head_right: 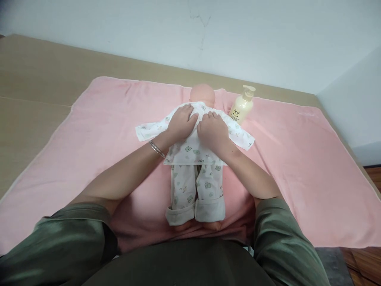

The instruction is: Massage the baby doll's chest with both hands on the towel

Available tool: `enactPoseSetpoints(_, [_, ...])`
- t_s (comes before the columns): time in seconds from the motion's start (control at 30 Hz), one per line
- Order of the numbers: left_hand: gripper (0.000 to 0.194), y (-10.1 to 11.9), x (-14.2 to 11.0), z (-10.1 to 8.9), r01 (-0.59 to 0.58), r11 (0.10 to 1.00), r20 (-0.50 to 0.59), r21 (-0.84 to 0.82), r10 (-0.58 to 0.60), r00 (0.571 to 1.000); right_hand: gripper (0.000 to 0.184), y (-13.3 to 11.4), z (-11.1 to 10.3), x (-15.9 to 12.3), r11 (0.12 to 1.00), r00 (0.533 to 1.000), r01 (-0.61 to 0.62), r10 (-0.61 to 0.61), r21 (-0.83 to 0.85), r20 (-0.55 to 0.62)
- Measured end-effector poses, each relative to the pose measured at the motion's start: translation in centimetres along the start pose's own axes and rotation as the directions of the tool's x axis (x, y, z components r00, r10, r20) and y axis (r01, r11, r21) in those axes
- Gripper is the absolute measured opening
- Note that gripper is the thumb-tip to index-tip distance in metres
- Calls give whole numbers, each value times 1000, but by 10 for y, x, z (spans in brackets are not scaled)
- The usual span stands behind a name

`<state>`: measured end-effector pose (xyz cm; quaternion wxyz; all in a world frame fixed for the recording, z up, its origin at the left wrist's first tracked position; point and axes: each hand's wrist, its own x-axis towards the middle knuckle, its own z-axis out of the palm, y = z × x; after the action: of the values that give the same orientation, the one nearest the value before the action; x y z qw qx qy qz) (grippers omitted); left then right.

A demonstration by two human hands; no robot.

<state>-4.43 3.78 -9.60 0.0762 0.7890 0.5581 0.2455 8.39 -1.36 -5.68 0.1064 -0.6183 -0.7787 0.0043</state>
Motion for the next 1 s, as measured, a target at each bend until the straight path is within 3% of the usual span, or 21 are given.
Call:
enactPoseSetpoints(0.27, [41, 25, -25, -3, -49, 990, -78, 129, 60, 995, 56, 27, 20, 27, 993, 999, -48, 49, 109, -9])
enactPoseSetpoints(0.4, [32, 17, -19, -2, -19, 997, -102, 72, 27, 994, 51, 16, 14, 12, 998, 996, -60, 60, -5, -64])
enactPoseSetpoints(0.57, [31, 5, -7, 1, -19, 999, -85, 42, 22, 996, 47, 1, 2, -5, 996, 999, -53, 53, -67, -3])
enactPoseSetpoints(0.73, [40, 15, -18, 1, -62, 990, -107, 127, 75, 991, 51, 10, 9, 10, 1000, 1000, -21, 21, 1, -8])
enactPoseSetpoints(0.9, [33, 24, -32, 4, -140, 976, -146, 169, 166, 975, 54, 27, 19, 29, 993, 1000, -1, 0, 119, 3])
enactPoseSetpoints(1.0, [34, 20, -29, 6, -95, 987, -149, 130, 114, 982, 53, 27, 19, 28, 994, 1000, 4, -2, 106, -17])
